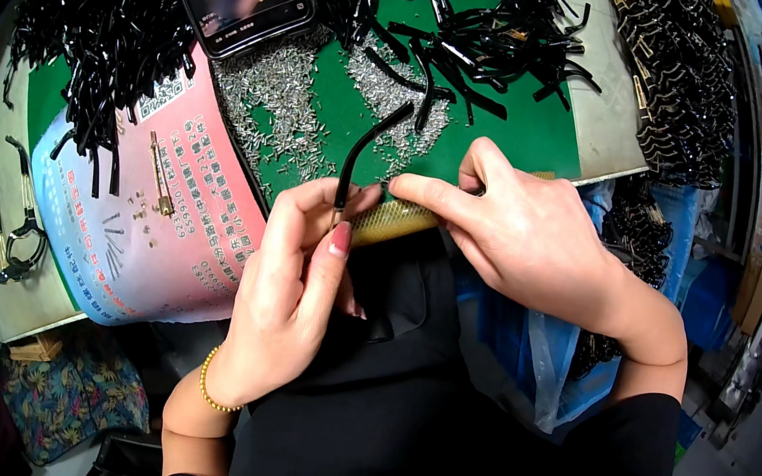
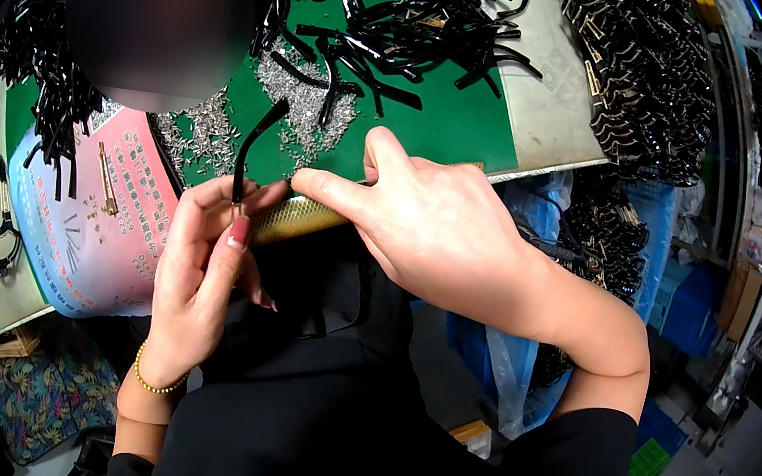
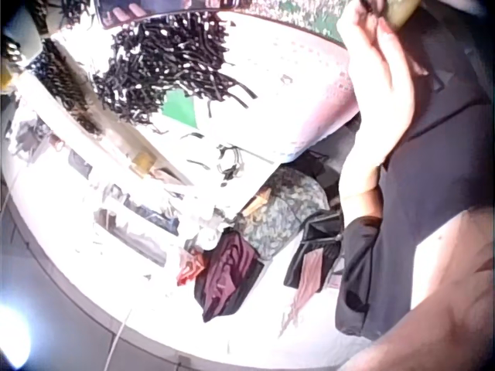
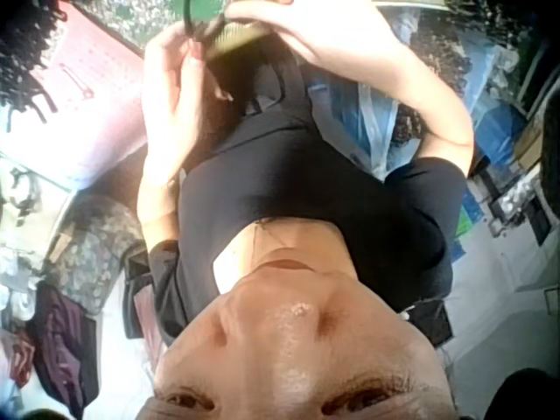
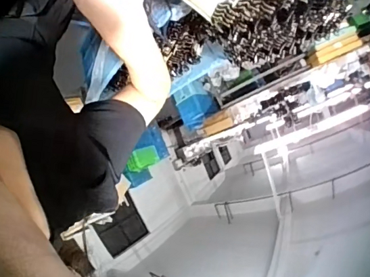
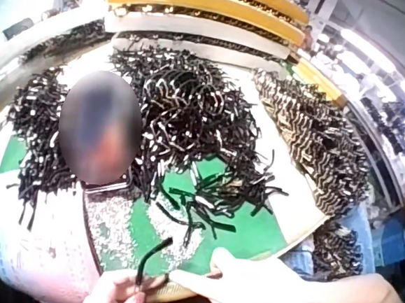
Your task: The person assembles eyeglasses by attaching black plastic temples to eyeglass frames using a screwdriver. They repeatedly pick up temples and frames, align the hinge, and tighten screws. Completed glasses are placed on the table.
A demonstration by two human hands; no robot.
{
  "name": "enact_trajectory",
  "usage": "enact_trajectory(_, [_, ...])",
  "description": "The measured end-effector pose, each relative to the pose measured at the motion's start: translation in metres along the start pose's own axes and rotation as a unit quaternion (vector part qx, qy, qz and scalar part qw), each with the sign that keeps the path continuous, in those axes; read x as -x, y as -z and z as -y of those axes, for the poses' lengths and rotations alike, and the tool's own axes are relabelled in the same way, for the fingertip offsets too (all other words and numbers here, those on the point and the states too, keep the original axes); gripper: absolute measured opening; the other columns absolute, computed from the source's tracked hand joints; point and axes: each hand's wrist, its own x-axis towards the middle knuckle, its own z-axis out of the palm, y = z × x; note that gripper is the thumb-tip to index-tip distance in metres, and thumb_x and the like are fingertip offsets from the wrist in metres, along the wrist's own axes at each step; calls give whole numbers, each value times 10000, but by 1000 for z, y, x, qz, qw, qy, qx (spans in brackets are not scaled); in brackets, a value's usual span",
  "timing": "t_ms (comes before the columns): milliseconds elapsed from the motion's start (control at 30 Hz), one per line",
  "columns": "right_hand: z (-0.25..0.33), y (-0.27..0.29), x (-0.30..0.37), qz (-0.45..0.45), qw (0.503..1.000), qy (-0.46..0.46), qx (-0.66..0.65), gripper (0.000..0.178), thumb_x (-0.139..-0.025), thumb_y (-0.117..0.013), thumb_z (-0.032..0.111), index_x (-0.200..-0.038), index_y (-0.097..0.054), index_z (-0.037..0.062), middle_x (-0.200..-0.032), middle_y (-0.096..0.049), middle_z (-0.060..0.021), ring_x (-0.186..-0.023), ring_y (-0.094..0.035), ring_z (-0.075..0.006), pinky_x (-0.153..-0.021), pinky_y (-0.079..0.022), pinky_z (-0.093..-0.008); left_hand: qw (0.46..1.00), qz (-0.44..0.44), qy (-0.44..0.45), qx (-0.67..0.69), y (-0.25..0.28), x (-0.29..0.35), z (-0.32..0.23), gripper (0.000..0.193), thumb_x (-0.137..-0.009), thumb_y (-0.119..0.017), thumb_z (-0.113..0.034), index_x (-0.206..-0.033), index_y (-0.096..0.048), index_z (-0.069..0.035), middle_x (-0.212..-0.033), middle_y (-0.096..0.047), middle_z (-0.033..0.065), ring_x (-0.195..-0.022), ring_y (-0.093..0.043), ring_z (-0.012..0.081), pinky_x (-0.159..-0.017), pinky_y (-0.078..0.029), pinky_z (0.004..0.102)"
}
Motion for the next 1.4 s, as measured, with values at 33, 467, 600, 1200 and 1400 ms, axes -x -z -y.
enact_trajectory(33, [0,-1,-1,-3,1000,2,-2,491,-843,-667,79,-1320,-628,187,-919,-544,-137,-682,-679,-237,-510,-526,-339,1000,-5,6,6,-1,-1,0,328,-1073,-453,-41,-1387,-390,30,-1281,-659,159,-636,-584,78,-597,-524,229])
enact_trajectory(467, [6,7,-16,69,997,-20,0,473,-856,-630,80,-1317,-609,185,-937,-574,-183,-591,-650,-287,-486,-506,-387,990,-106,16,-90,13,9,-2,231,-1057,-532,-69,-1230,-625,53,-863,-742,93,-590,-630,75,-570,-511,213])
enact_trajectory(600, [15,22,-29,180,964,-63,-186,474,-967,-546,112,-1430,-466,168,-1044,-613,-220,-772,-680,-396,-709,-554,-463,992,-102,13,-79,15,5,4,197,-1047,-564,-83,-1150,-677,40,-796,-720,66,-568,-628,74,-526,-503,214])
enact_trajectory(1200, [31,33,-45,273,726,-233,-587,502,-1039,-446,146,-1520,-312,104,-935,-508,-14,-648,-610,-67,-538,-530,-218,972,-120,-73,-189,11,3,11,168,-1019,-599,-60,-1151,-679,6,-758,-709,58,-548,-649,108,-512,-507,255])
enact_trajectory(1400, [28,29,-42,273,716,-235,-598,508,-1037,-451,136,-1518,-293,98,-950,-516,-26,-620,-600,-77,-509,-519,-226,955,-132,-110,-241,9,2,13,189,-996,-619,-44,-1168,-678,8,-753,-707,78,-560,-661,139,-526,-512,273])
